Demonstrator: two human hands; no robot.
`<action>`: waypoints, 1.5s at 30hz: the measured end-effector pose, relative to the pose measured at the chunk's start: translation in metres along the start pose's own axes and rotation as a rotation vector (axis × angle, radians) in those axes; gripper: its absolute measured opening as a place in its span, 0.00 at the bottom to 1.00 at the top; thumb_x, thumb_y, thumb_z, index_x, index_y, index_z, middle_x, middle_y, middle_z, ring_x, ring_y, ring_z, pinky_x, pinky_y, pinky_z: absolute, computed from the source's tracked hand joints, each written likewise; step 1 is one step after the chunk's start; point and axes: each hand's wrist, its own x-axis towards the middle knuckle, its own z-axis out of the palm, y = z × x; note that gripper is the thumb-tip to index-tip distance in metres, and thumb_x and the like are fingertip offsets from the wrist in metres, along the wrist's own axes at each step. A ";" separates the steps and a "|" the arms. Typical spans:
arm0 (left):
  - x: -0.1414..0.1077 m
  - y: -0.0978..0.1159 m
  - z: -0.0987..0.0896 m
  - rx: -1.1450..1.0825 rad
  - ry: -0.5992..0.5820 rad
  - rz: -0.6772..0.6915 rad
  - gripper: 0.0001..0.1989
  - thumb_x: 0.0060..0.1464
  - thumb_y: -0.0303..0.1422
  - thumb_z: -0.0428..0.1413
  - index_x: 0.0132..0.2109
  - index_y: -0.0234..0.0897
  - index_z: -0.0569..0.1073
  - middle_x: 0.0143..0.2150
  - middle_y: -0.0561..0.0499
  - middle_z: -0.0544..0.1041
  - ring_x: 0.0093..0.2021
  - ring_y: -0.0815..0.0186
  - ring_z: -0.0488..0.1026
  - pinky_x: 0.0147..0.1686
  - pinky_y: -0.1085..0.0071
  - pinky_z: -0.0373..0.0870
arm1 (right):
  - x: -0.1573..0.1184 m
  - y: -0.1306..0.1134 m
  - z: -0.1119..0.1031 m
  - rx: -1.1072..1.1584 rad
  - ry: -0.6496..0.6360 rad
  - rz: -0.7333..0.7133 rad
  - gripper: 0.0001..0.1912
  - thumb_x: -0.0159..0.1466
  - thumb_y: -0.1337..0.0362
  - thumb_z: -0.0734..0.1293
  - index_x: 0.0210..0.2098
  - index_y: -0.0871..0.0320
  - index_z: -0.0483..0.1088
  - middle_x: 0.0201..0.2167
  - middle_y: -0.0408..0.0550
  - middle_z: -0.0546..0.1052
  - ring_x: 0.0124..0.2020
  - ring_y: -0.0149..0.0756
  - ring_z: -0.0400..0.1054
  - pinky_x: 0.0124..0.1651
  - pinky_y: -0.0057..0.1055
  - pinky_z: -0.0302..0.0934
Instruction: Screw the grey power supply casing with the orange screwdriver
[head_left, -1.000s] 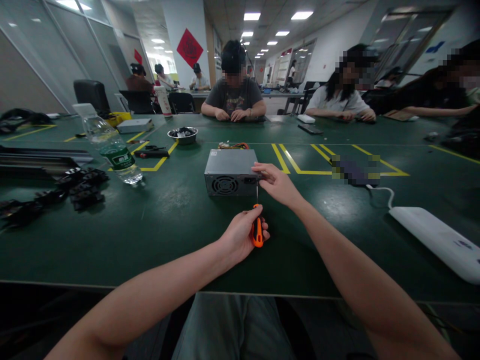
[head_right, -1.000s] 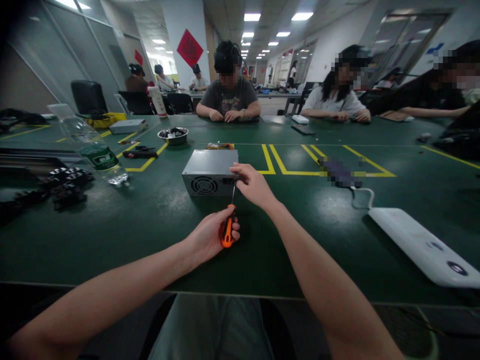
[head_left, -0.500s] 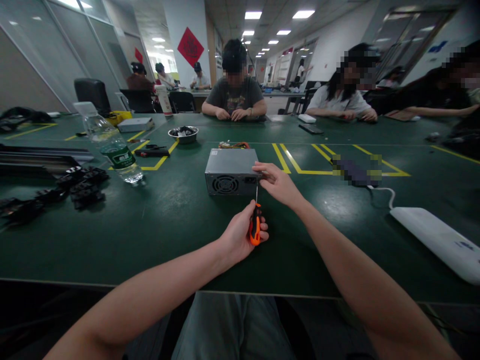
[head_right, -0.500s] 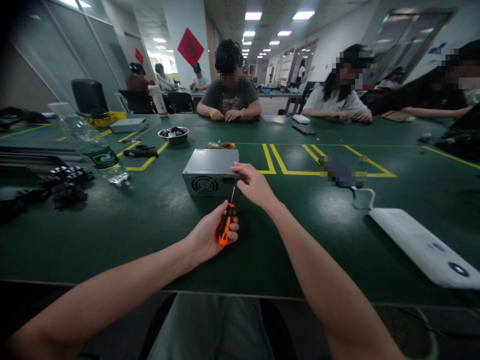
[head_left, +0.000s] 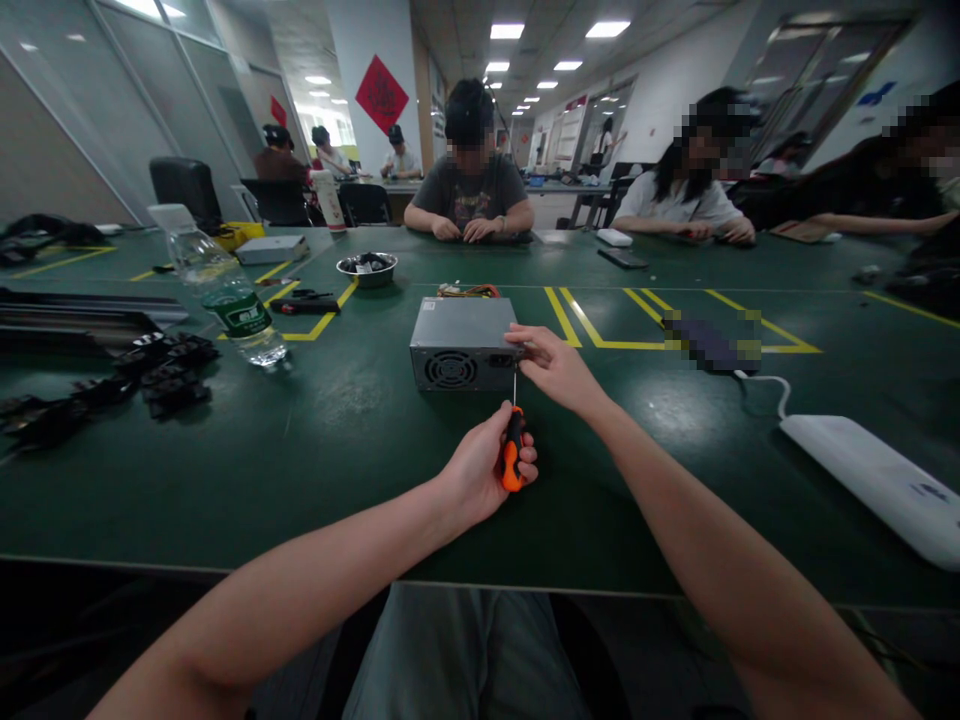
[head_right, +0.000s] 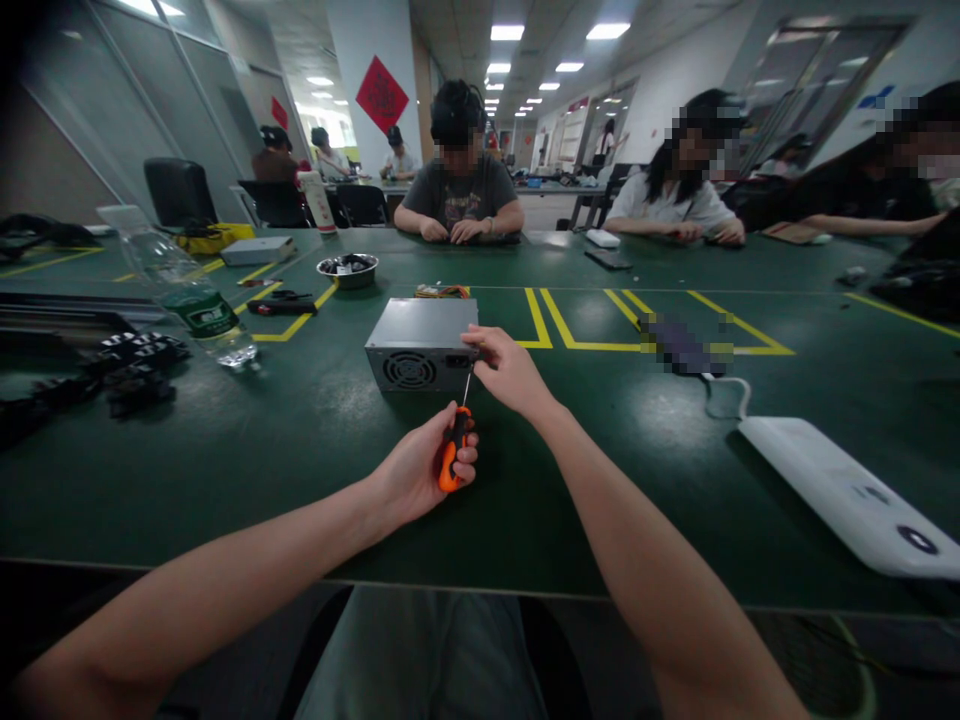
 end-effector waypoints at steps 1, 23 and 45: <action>0.000 0.000 0.000 -0.004 0.009 0.012 0.10 0.63 0.35 0.45 0.34 0.33 0.62 0.25 0.54 0.64 0.18 0.77 0.61 0.14 0.84 0.55 | 0.000 0.000 0.000 -0.002 0.000 0.000 0.21 0.53 0.74 0.60 0.45 0.55 0.69 0.55 0.50 0.67 0.55 0.40 0.65 0.57 0.42 0.62; -0.001 0.000 0.003 0.035 0.083 0.032 0.13 0.64 0.32 0.42 0.33 0.31 0.64 0.25 0.51 0.66 0.21 0.74 0.66 0.18 0.78 0.66 | 0.000 0.000 -0.001 -0.036 -0.010 -0.006 0.22 0.53 0.74 0.60 0.46 0.54 0.69 0.56 0.49 0.66 0.55 0.38 0.64 0.57 0.40 0.62; 0.000 0.002 0.002 0.009 0.037 0.021 0.11 0.62 0.32 0.44 0.35 0.30 0.65 0.24 0.53 0.65 0.19 0.76 0.62 0.15 0.82 0.58 | -0.001 -0.002 -0.001 -0.027 -0.016 0.004 0.22 0.53 0.73 0.61 0.47 0.53 0.69 0.56 0.48 0.65 0.55 0.38 0.64 0.57 0.42 0.62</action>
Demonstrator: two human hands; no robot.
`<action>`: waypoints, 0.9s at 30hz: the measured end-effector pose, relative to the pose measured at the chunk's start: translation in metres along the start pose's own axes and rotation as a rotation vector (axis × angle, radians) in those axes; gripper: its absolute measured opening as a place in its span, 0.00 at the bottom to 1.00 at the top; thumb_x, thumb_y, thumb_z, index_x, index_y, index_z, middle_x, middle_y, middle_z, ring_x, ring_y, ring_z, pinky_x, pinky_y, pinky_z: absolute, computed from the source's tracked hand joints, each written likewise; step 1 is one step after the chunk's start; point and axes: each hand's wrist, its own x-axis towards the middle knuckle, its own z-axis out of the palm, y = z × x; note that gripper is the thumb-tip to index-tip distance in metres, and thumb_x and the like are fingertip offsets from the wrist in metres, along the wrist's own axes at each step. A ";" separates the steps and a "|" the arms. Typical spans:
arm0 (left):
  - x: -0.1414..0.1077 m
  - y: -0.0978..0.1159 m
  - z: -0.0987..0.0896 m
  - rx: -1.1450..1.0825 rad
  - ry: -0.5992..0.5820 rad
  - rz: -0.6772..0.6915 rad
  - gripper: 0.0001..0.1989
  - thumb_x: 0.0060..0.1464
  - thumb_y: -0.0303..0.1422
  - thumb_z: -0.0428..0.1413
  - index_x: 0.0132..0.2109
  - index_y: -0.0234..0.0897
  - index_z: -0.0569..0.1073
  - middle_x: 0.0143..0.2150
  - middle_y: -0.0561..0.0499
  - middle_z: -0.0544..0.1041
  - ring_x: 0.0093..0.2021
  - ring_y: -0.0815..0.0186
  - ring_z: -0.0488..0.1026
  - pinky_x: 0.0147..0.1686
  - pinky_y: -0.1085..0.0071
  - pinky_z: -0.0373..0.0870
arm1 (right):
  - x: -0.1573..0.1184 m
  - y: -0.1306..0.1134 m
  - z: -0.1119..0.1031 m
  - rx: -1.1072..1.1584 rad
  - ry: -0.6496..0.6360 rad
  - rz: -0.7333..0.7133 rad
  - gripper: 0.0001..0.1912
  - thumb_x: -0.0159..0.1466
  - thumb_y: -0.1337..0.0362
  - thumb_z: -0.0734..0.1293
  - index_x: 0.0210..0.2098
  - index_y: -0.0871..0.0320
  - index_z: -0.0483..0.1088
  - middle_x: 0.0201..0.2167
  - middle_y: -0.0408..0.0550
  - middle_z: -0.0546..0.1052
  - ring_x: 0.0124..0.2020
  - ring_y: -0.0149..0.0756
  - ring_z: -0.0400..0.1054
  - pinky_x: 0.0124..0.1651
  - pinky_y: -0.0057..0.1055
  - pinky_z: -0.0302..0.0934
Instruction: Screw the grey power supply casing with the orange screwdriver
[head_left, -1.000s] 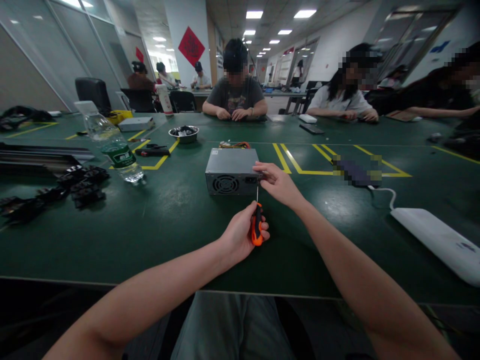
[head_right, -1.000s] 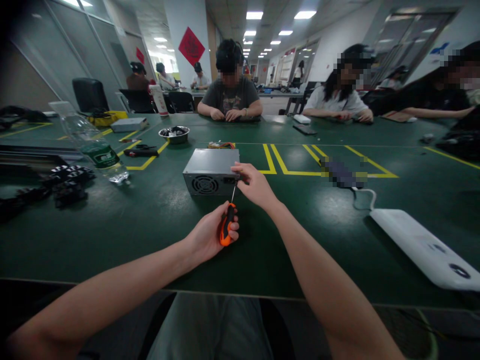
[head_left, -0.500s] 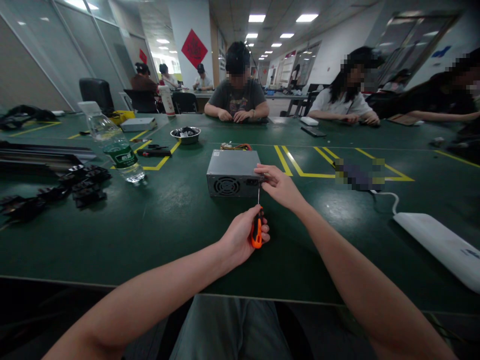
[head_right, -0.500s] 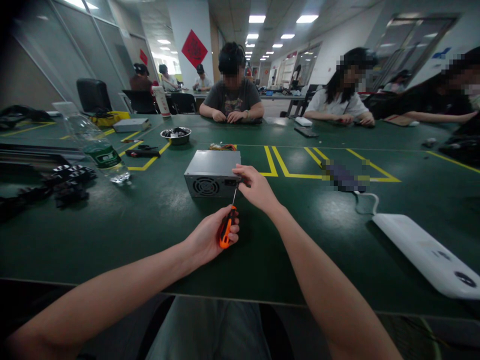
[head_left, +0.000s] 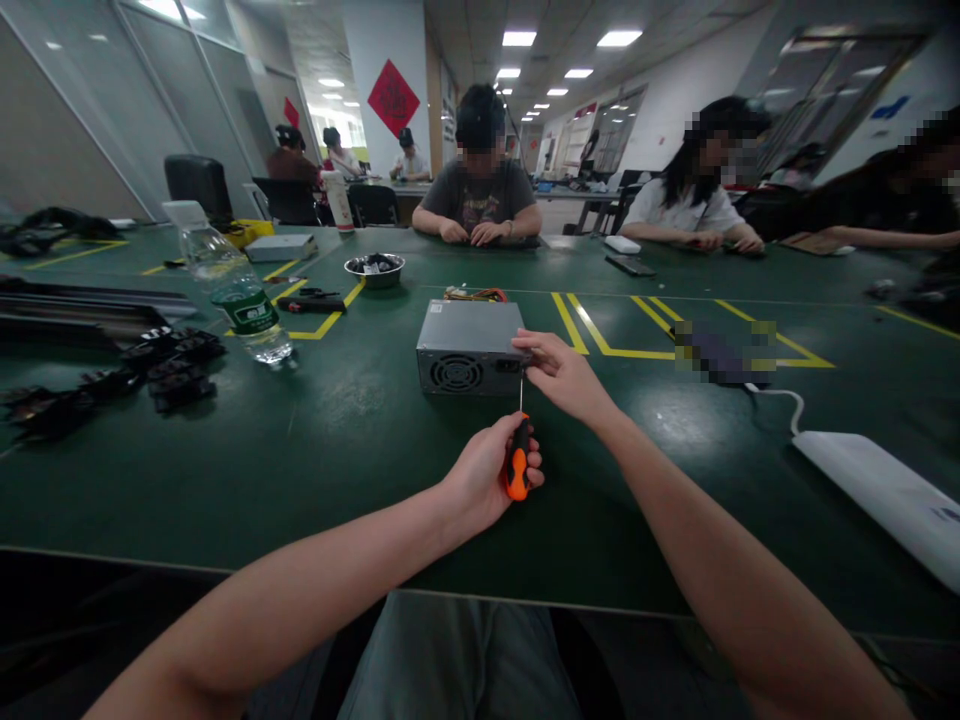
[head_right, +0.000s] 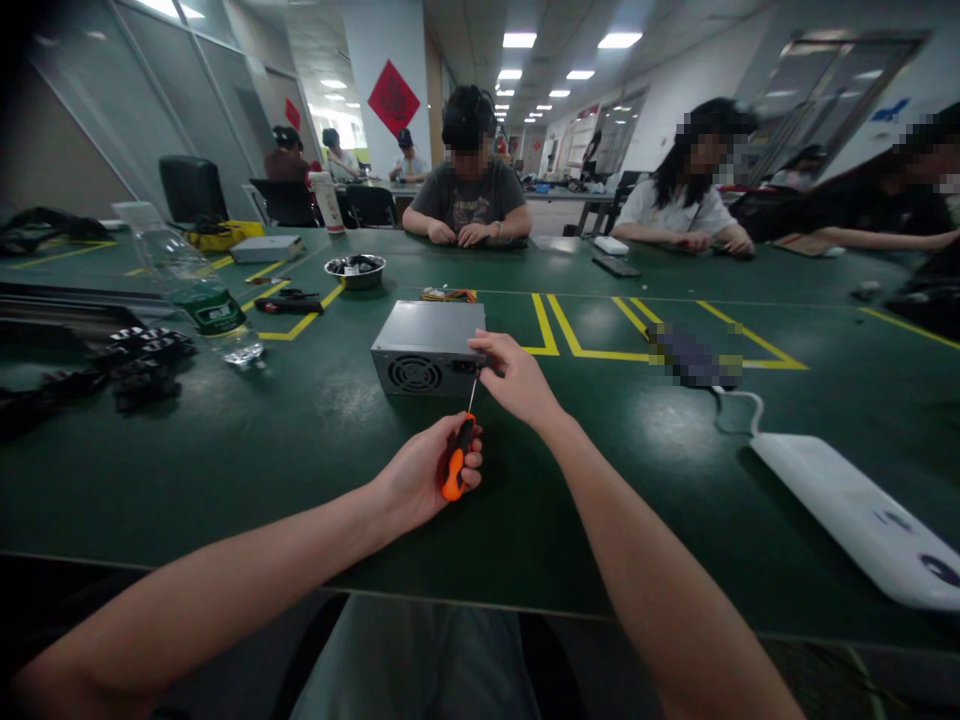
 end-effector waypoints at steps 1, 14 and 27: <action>0.000 0.000 0.001 0.004 0.012 0.007 0.09 0.62 0.31 0.45 0.34 0.31 0.64 0.24 0.53 0.65 0.19 0.76 0.62 0.15 0.82 0.58 | 0.000 0.000 0.000 -0.001 0.002 0.001 0.22 0.53 0.73 0.61 0.46 0.53 0.69 0.56 0.48 0.66 0.55 0.38 0.64 0.57 0.42 0.62; -0.001 -0.002 -0.001 0.024 0.015 0.020 0.13 0.64 0.35 0.42 0.36 0.31 0.66 0.26 0.52 0.65 0.20 0.75 0.64 0.18 0.80 0.62 | 0.000 -0.002 0.000 -0.008 0.007 0.012 0.22 0.53 0.74 0.61 0.46 0.53 0.69 0.56 0.48 0.66 0.55 0.38 0.65 0.57 0.41 0.62; 0.000 -0.003 0.000 0.015 0.014 -0.026 0.15 0.64 0.34 0.41 0.36 0.30 0.67 0.26 0.51 0.66 0.21 0.74 0.65 0.18 0.78 0.65 | 0.000 0.002 0.000 -0.038 0.000 -0.014 0.23 0.53 0.74 0.60 0.47 0.53 0.68 0.56 0.48 0.65 0.56 0.38 0.63 0.56 0.41 0.63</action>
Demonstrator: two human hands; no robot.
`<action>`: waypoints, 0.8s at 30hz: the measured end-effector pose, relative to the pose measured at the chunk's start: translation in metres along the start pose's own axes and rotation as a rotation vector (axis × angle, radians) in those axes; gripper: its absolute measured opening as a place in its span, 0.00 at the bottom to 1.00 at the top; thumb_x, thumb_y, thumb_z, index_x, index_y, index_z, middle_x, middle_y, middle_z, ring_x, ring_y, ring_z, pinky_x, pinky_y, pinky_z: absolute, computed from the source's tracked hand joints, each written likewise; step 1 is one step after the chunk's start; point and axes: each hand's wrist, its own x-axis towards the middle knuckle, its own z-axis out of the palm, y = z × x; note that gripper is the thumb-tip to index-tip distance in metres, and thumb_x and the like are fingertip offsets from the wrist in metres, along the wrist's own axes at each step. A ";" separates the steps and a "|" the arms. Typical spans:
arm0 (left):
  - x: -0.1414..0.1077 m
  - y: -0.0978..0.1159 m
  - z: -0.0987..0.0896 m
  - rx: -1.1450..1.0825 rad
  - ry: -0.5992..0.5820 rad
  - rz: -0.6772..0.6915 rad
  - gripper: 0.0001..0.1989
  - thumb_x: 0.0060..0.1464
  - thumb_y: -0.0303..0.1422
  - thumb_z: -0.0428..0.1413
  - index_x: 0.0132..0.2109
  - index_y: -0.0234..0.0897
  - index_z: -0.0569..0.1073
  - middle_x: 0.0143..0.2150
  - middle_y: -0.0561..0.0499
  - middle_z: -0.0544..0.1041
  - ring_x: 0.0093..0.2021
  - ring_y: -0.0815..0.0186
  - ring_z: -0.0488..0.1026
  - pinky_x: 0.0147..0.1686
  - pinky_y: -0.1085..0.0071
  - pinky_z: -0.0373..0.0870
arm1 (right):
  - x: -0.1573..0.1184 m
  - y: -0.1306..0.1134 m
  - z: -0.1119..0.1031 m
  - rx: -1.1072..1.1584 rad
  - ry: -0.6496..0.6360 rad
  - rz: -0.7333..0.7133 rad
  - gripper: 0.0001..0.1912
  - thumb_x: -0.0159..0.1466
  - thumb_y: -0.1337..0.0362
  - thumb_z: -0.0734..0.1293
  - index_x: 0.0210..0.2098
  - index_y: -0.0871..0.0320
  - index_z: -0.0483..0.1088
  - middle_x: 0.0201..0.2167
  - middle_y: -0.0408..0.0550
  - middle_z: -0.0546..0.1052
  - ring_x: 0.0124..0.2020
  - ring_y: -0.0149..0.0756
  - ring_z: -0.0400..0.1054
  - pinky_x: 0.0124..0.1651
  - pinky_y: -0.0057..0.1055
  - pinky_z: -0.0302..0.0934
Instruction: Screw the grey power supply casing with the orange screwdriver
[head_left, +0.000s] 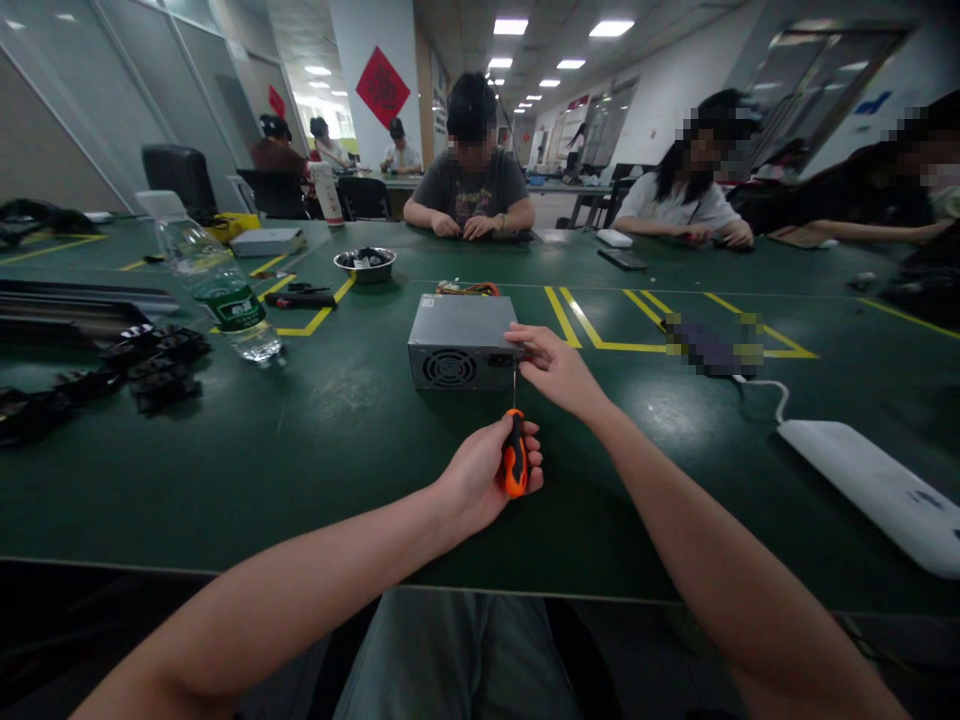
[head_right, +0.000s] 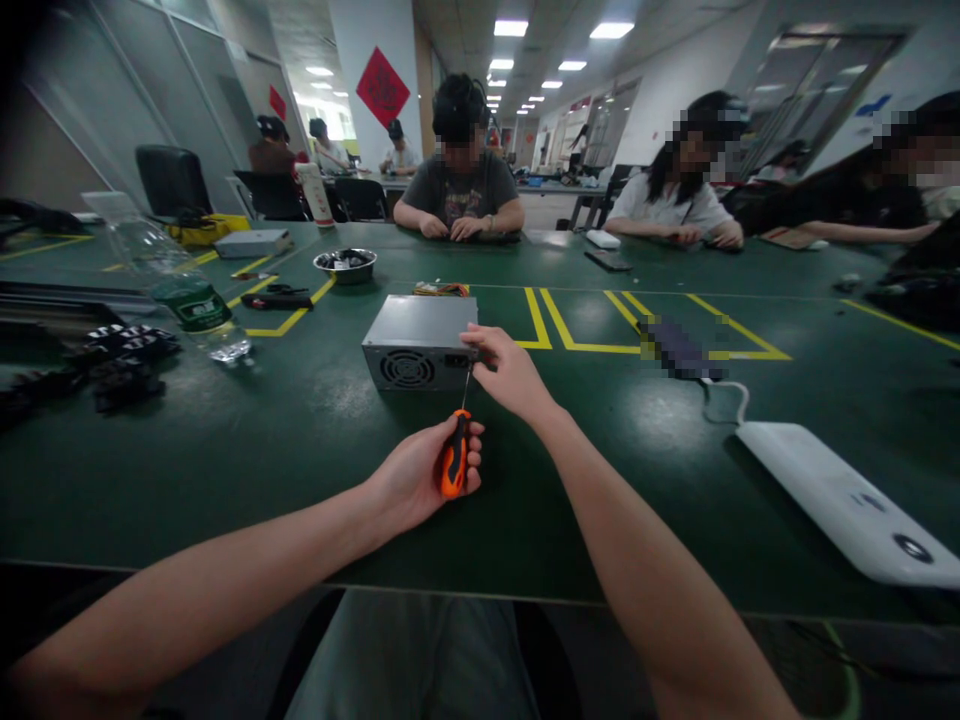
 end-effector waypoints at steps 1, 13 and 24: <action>0.000 0.000 0.000 -0.009 -0.001 0.010 0.14 0.64 0.34 0.41 0.37 0.31 0.67 0.26 0.52 0.65 0.20 0.75 0.64 0.17 0.80 0.62 | 0.000 0.000 0.000 -0.001 -0.001 -0.001 0.23 0.53 0.74 0.60 0.47 0.53 0.68 0.56 0.48 0.65 0.56 0.38 0.64 0.56 0.40 0.64; -0.002 0.002 0.000 0.007 0.026 0.030 0.13 0.63 0.31 0.41 0.33 0.31 0.65 0.24 0.52 0.65 0.20 0.75 0.64 0.17 0.80 0.62 | -0.001 -0.002 -0.001 -0.059 -0.004 -0.049 0.23 0.55 0.74 0.60 0.48 0.52 0.67 0.56 0.48 0.66 0.57 0.38 0.62 0.55 0.40 0.65; -0.004 0.003 0.001 -0.020 -0.009 0.028 0.13 0.63 0.31 0.40 0.33 0.30 0.65 0.23 0.54 0.63 0.17 0.78 0.59 0.13 0.83 0.53 | 0.000 0.001 0.000 -0.126 0.005 -0.081 0.22 0.56 0.74 0.60 0.49 0.52 0.67 0.56 0.48 0.66 0.54 0.38 0.65 0.54 0.41 0.64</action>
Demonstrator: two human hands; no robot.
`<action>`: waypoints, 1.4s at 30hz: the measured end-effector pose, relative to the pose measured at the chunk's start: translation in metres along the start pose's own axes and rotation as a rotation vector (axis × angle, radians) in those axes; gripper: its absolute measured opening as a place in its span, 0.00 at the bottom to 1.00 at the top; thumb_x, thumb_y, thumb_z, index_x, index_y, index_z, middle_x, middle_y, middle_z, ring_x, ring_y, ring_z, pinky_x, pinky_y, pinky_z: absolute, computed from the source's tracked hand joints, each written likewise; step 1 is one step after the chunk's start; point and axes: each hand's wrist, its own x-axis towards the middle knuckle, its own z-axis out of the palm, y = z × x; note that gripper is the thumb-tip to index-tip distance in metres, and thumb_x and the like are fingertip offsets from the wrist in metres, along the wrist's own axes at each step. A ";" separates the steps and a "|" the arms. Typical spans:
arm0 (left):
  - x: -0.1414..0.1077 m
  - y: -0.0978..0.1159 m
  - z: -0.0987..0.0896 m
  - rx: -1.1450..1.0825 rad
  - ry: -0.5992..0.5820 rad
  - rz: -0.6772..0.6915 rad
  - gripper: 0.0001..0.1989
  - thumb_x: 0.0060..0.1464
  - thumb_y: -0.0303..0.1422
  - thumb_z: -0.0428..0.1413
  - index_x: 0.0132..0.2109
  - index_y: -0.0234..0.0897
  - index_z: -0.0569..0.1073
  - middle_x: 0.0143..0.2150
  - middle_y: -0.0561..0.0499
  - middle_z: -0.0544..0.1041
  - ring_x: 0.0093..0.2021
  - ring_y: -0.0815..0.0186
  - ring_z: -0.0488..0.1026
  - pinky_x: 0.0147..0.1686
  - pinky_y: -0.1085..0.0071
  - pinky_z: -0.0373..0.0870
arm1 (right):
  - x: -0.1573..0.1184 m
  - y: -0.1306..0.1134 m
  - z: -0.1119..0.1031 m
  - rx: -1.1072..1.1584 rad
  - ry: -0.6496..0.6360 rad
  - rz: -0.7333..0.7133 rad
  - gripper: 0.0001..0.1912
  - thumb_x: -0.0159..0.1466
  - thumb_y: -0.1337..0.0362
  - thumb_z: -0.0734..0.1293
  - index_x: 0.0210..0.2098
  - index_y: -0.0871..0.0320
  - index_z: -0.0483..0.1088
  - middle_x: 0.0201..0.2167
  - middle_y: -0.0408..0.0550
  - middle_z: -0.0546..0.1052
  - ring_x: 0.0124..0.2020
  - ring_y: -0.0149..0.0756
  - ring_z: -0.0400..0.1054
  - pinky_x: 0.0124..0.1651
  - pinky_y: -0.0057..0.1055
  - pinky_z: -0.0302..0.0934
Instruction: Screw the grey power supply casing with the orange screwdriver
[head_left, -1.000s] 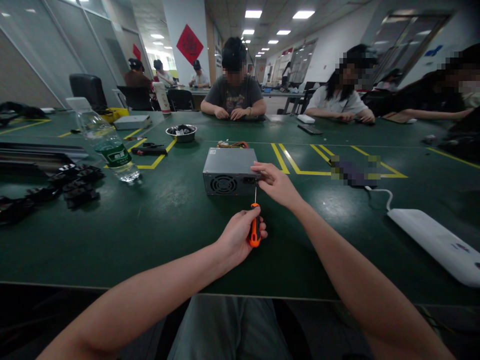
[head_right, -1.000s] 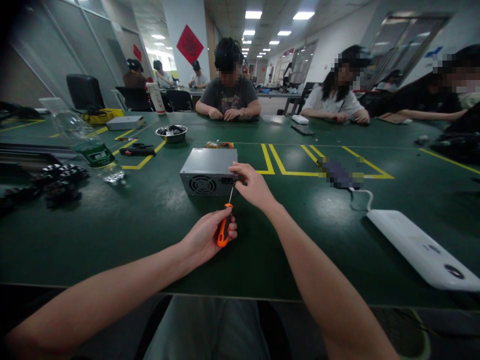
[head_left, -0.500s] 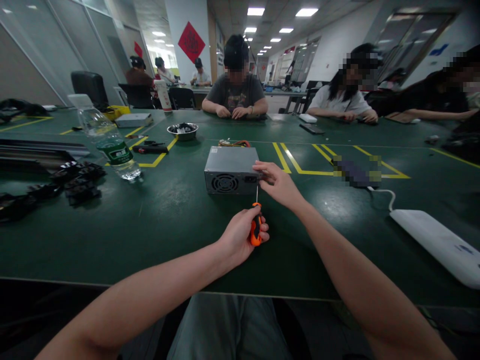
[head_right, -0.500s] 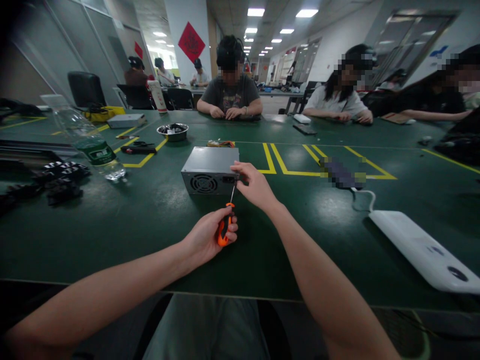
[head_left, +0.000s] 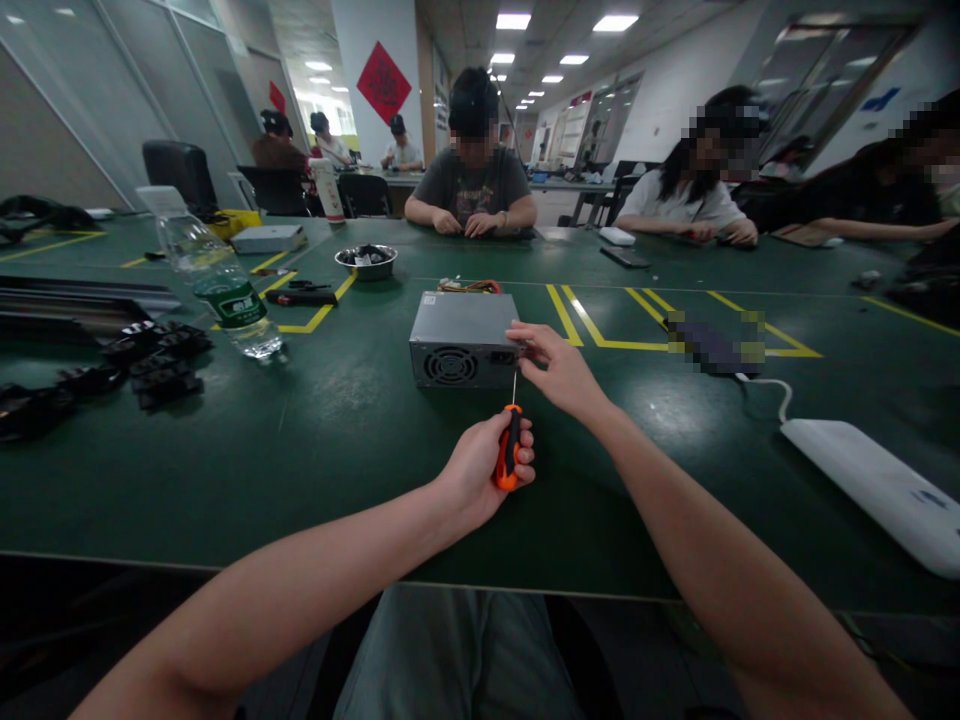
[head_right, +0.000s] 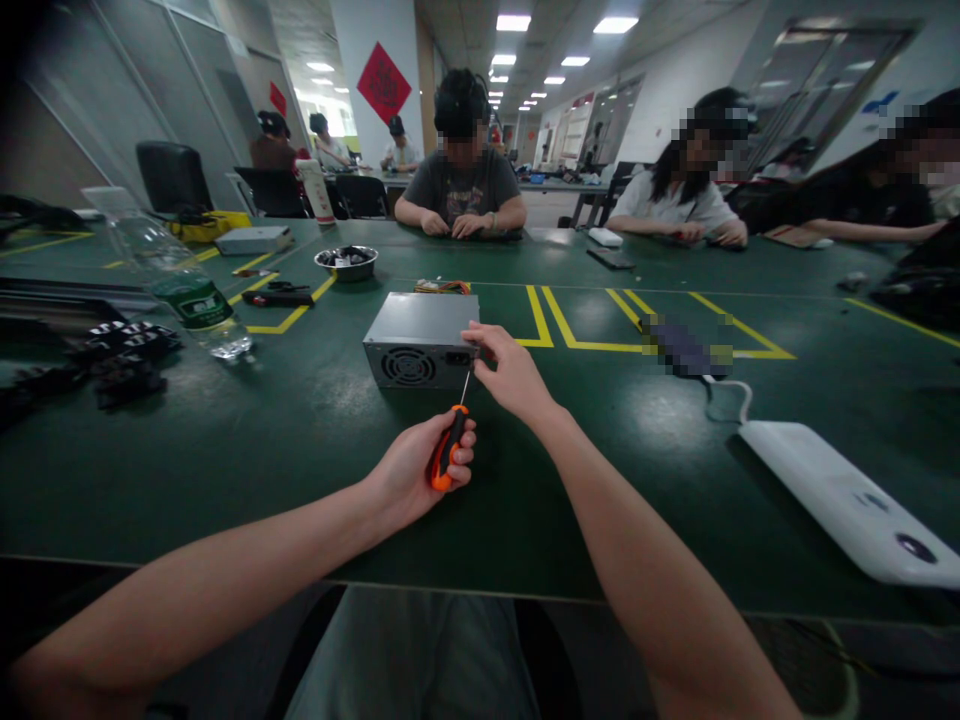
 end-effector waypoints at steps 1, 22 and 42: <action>0.000 0.000 0.000 -0.002 -0.004 -0.002 0.13 0.63 0.31 0.40 0.33 0.30 0.65 0.23 0.54 0.63 0.17 0.78 0.59 0.13 0.84 0.53 | 0.000 0.000 0.000 -0.011 0.002 -0.007 0.22 0.56 0.74 0.60 0.49 0.52 0.67 0.56 0.49 0.66 0.54 0.38 0.64 0.54 0.41 0.64; 0.007 0.001 0.001 0.051 0.098 0.082 0.13 0.64 0.30 0.42 0.36 0.26 0.66 0.23 0.52 0.66 0.18 0.77 0.63 0.17 0.81 0.62 | 0.002 0.002 -0.001 0.020 0.004 0.026 0.21 0.56 0.73 0.60 0.48 0.54 0.68 0.55 0.50 0.67 0.54 0.39 0.65 0.55 0.41 0.64; 0.000 0.006 0.001 -0.056 0.037 0.006 0.13 0.65 0.29 0.38 0.34 0.31 0.62 0.21 0.55 0.62 0.15 0.79 0.57 0.14 0.85 0.54 | 0.002 0.002 0.000 0.098 -0.010 0.056 0.20 0.57 0.74 0.59 0.48 0.56 0.67 0.57 0.50 0.65 0.56 0.38 0.64 0.57 0.40 0.62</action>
